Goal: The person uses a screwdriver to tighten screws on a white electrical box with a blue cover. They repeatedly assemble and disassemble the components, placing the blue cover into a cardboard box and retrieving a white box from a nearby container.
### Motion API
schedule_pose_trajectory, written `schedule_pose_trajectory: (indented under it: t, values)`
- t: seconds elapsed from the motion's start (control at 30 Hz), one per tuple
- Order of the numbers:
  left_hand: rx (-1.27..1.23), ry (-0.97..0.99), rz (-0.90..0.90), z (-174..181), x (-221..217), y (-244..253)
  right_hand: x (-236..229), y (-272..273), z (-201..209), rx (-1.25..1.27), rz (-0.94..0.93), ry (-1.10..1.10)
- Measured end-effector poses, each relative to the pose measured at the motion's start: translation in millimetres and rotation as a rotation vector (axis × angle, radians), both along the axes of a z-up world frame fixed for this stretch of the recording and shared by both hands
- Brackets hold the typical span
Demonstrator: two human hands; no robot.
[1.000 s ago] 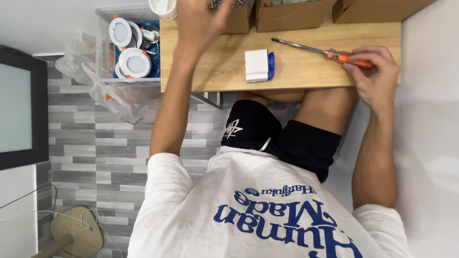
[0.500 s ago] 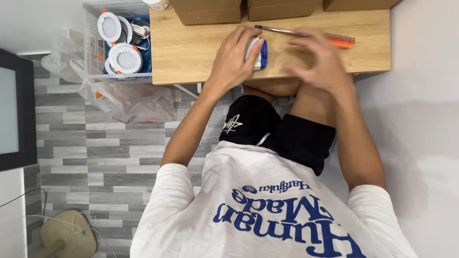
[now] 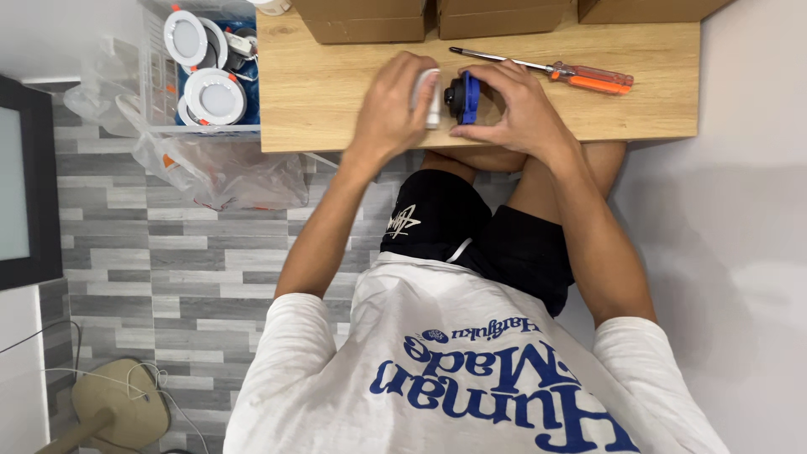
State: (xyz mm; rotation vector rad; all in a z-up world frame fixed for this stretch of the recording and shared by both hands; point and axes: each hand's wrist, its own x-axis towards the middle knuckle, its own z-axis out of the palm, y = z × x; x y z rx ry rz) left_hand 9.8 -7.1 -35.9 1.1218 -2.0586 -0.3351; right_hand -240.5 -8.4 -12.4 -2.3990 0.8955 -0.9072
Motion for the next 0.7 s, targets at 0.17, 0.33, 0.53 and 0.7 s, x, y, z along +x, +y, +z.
schedule_pose_trajectory:
  t: [0.17, 0.33, 0.53, 0.7]
  values:
    - [-0.005, -0.075, 0.094, 2.1, 40.4, -11.0, -6.7, 3.0, 10.2, 0.143, -0.059, -0.032]
    - [-0.224, -0.223, 0.182, 38.4, 49.3, -1.9, -3.2, 9.1, 22.3, 0.28, -0.046, -0.198]
    - [-0.261, -0.095, -0.176, 64.5, 2.3, 14.1, -6.3, 9.3, 17.7, 0.367, -0.073, -0.318]
    - [-0.133, -0.053, -0.362, 65.4, -24.2, 8.5, -13.2, 9.4, 10.8, 0.371, -0.048, -0.36]
